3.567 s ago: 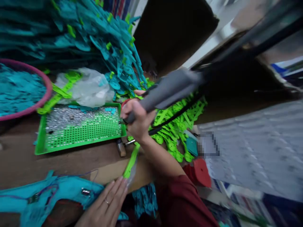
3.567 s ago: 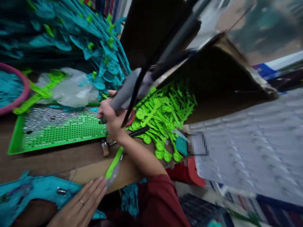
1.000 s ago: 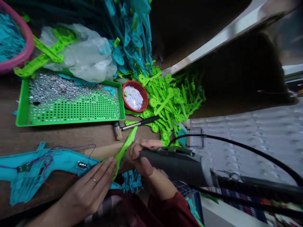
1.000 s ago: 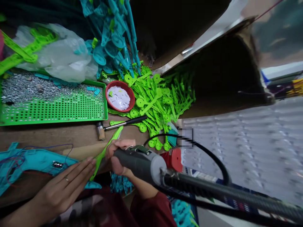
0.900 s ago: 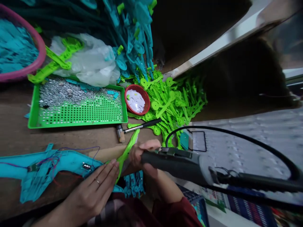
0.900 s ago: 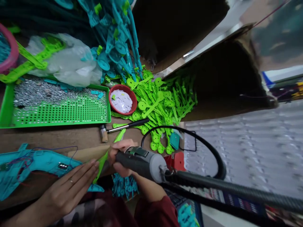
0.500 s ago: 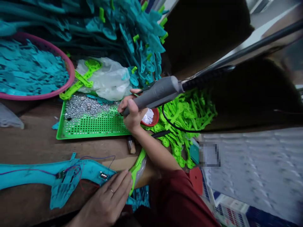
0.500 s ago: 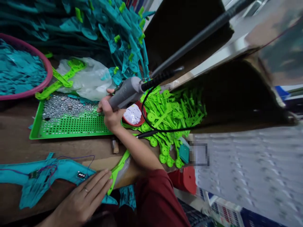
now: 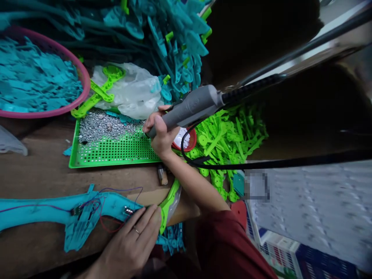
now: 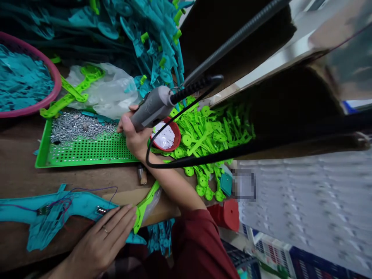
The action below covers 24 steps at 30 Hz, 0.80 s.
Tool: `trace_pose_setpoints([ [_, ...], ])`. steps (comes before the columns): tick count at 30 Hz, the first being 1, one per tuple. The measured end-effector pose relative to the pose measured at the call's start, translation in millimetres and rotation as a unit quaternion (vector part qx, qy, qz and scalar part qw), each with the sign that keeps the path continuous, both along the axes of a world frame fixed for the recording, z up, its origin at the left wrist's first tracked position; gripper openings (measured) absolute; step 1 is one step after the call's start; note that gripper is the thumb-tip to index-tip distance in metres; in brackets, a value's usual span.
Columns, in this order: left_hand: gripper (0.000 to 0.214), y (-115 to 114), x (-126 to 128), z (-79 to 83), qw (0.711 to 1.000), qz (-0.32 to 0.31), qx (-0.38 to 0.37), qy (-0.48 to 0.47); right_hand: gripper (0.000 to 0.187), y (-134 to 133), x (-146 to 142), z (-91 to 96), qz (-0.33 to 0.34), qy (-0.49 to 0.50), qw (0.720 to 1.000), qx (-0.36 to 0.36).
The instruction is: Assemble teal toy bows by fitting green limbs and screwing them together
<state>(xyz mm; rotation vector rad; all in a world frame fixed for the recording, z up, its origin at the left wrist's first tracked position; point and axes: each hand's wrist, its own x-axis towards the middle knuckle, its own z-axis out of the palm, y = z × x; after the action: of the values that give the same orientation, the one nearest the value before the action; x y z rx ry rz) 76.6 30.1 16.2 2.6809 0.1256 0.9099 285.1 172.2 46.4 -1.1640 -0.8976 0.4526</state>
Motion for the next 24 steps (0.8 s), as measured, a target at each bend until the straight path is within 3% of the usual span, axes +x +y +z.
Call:
trace_pose_setpoints([
  [4, 0.038, -0.7, -0.7, -2.0, 0.999, 0.008, -0.032, -0.012, 0.040, -19.9, -4.7, 28.2, -0.037, 0.007, 0.999, 0.038],
  [7, 0.038, -0.9, -2.7, -1.6, 0.999, -0.004, -0.048, -0.010, 0.027, -76.8, -14.9, 60.7, -0.048, 0.023, 0.997, 0.057],
  [10, 0.038, -0.3, -4.9, -1.7, 0.998, -0.020, -0.058, 0.005, 0.024, -148.7, -33.5, 81.7, 0.005, 0.019, 1.000, -0.003],
  [13, 0.039, 1.4, -5.8, -1.3, 0.998, -0.038, -0.049, 0.009, 0.033, -200.6, -53.4, 79.9, 0.009, 0.017, 0.999, -0.046],
  [15, 0.039, 2.6, -5.9, -0.2, 0.998, -0.045, -0.034, 0.008, 0.037, -216.2, -63.0, 69.9, 0.015, 0.009, 0.999, -0.045],
  [20, 0.037, 3.5, -5.9, 3.3, 0.999, -0.045, -0.017, 0.015, 0.034, -224.3, -72.3, 52.9, 0.021, 0.009, 1.000, -0.020],
  [24, 0.035, 3.4, -5.4, 4.8, 0.999, -0.040, -0.009, 0.005, 0.035, -232.0, -70.6, 57.4, 0.073, -0.013, 0.985, -0.158],
])
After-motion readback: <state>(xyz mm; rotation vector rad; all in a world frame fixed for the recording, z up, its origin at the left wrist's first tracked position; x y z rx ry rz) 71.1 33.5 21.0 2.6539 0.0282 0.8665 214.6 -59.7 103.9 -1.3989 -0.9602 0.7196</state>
